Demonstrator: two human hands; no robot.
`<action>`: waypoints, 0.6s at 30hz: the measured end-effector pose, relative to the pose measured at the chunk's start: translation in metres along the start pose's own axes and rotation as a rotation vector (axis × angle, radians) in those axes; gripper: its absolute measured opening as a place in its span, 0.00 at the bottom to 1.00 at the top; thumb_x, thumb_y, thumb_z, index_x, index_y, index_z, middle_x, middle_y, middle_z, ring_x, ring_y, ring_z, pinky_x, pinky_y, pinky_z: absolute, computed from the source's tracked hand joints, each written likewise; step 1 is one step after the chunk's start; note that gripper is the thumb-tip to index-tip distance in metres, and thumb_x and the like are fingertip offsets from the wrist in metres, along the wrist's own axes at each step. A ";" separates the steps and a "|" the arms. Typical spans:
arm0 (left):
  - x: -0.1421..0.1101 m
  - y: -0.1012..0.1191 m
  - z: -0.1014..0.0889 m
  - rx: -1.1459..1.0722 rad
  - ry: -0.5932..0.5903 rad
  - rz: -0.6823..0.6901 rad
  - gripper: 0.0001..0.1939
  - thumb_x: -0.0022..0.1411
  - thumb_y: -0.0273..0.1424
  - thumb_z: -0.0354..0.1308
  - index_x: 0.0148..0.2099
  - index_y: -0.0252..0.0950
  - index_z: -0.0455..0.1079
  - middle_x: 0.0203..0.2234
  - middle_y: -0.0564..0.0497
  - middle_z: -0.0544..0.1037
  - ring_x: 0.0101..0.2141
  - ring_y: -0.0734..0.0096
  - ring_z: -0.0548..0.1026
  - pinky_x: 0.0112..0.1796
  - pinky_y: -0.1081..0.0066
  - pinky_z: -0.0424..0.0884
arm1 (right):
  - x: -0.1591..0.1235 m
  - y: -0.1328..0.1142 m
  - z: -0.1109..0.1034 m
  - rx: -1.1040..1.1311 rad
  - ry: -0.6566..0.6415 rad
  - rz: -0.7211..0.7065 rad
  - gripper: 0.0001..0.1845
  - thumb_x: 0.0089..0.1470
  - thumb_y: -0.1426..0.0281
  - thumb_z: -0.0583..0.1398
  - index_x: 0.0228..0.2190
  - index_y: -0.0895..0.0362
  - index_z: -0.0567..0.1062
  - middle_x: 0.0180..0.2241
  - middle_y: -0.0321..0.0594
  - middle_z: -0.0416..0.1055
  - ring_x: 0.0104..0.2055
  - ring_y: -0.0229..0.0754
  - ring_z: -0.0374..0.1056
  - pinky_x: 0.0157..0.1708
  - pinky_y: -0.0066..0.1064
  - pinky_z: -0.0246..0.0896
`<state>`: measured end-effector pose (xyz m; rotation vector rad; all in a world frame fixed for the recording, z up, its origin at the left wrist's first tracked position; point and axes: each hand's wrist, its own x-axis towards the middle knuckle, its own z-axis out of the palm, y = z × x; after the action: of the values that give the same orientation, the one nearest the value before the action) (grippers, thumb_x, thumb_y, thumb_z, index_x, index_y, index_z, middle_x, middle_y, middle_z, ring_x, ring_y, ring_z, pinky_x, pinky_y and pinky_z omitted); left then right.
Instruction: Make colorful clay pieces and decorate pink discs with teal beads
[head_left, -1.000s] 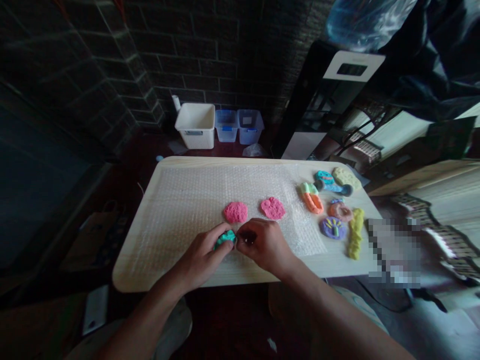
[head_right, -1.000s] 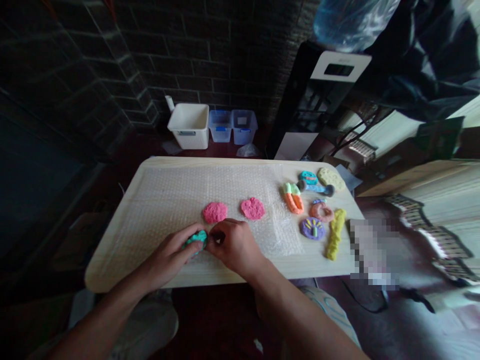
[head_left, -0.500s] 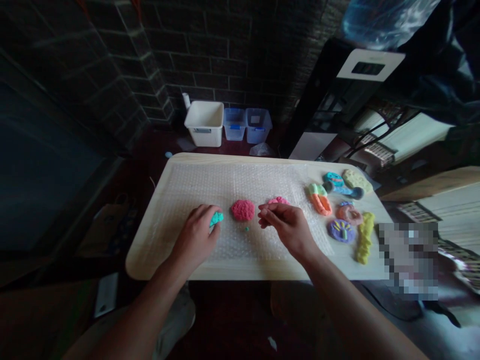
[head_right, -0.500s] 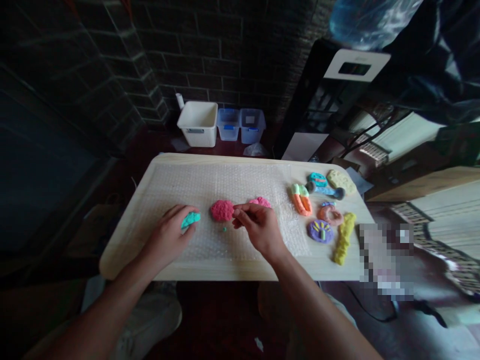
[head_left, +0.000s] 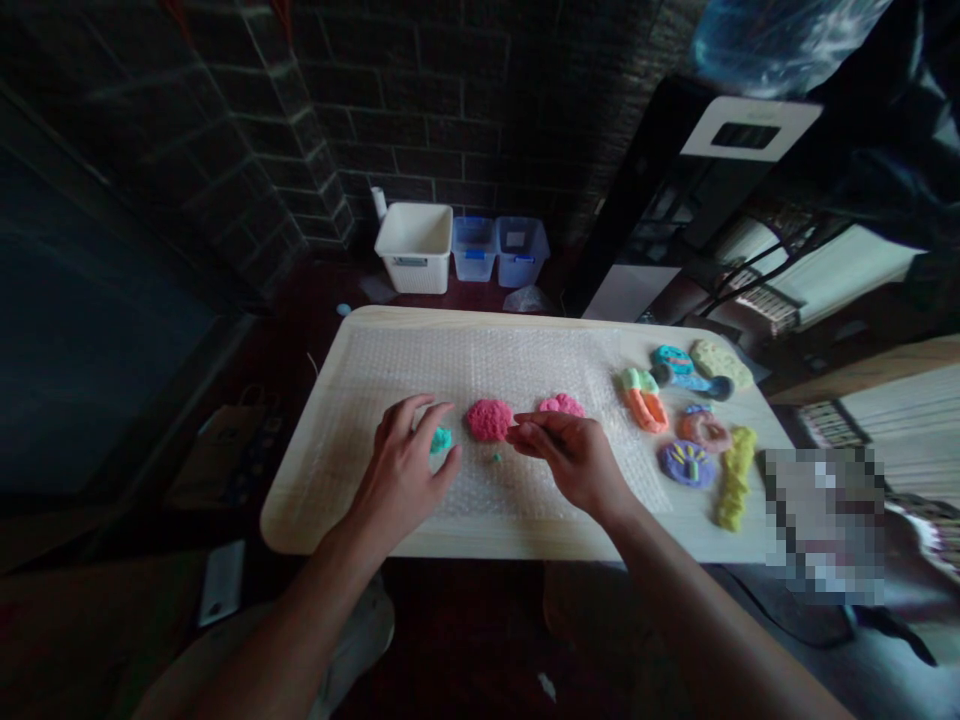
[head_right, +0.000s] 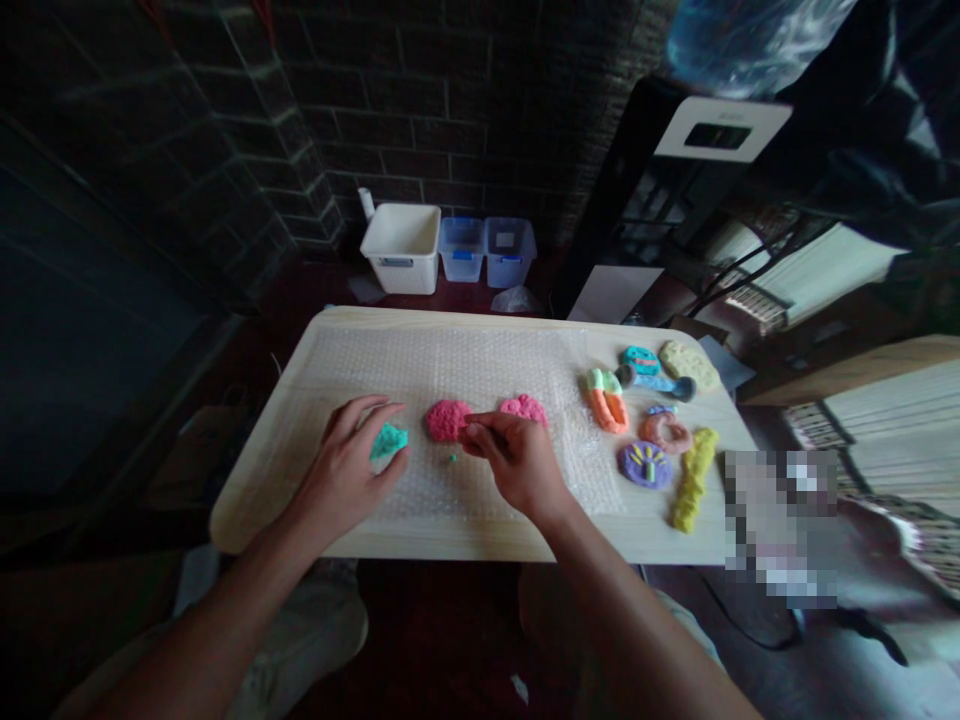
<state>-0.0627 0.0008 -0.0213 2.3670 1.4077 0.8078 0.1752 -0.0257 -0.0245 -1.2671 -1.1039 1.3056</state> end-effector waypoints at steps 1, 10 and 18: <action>-0.001 0.006 -0.004 -0.032 0.040 0.015 0.19 0.67 0.28 0.58 0.59 0.35 0.69 0.55 0.39 0.71 0.57 0.51 0.70 0.59 0.53 0.67 | 0.000 -0.002 0.000 -0.009 -0.004 0.010 0.23 0.53 0.53 0.71 0.38 0.60 0.84 0.34 0.45 0.84 0.38 0.47 0.82 0.45 0.43 0.81; -0.010 0.033 0.024 -0.164 -0.273 0.025 0.10 0.73 0.27 0.52 0.48 0.37 0.75 0.43 0.44 0.79 0.45 0.58 0.78 0.48 0.60 0.73 | 0.005 -0.011 -0.001 0.005 0.120 0.027 0.16 0.44 0.58 0.77 0.28 0.57 0.85 0.26 0.41 0.82 0.27 0.42 0.78 0.32 0.36 0.79; -0.003 0.026 0.057 -0.278 -0.299 -0.085 0.12 0.70 0.26 0.56 0.51 0.40 0.76 0.45 0.45 0.78 0.47 0.59 0.78 0.49 0.64 0.73 | 0.010 -0.001 0.001 0.068 0.019 0.030 0.24 0.52 0.52 0.72 0.39 0.60 0.83 0.35 0.47 0.84 0.38 0.47 0.82 0.49 0.46 0.79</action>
<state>-0.0116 -0.0119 -0.0552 2.0981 1.1807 0.5566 0.1740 -0.0154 -0.0243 -1.2479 -1.0221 1.3398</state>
